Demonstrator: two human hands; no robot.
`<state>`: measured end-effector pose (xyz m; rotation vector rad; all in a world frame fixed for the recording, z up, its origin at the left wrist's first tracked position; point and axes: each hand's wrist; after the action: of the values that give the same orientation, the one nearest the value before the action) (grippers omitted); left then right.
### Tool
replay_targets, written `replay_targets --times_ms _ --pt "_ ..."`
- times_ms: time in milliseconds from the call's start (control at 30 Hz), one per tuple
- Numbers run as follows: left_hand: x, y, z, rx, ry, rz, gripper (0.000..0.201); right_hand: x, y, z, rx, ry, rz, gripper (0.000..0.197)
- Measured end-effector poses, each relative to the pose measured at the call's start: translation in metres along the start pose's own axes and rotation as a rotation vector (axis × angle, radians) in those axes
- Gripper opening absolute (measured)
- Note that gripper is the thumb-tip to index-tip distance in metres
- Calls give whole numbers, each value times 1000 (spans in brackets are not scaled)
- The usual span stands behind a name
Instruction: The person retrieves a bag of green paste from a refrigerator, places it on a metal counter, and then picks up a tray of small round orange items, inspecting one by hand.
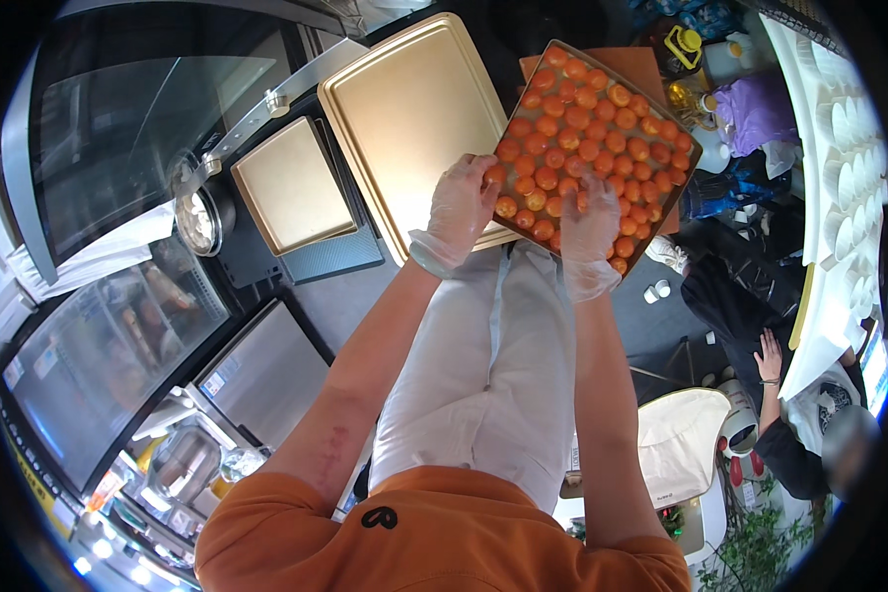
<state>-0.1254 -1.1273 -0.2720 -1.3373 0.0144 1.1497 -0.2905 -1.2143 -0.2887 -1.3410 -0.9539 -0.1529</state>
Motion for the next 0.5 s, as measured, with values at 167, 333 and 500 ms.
replay_targets --times_ms 167,333,500 --pt "-17 10 2 33 82 -45 29 -7 3 11 -58 4 -6 38" --pt "-32 19 3 18 25 -173 37 12 12 4 33 -93 115 43" --pt "-26 24 -1 -43 39 -169 40 19 18 -2 107 -145 234 50"
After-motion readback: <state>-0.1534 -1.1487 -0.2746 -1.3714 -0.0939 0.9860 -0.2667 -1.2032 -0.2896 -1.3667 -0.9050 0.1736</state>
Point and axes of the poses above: each hand's wrist, its own z-axis away from the middle knuckle, its own y-axis out of the palm, x = y × z, and after that the axes turned 12 degrees about -y, right-handed
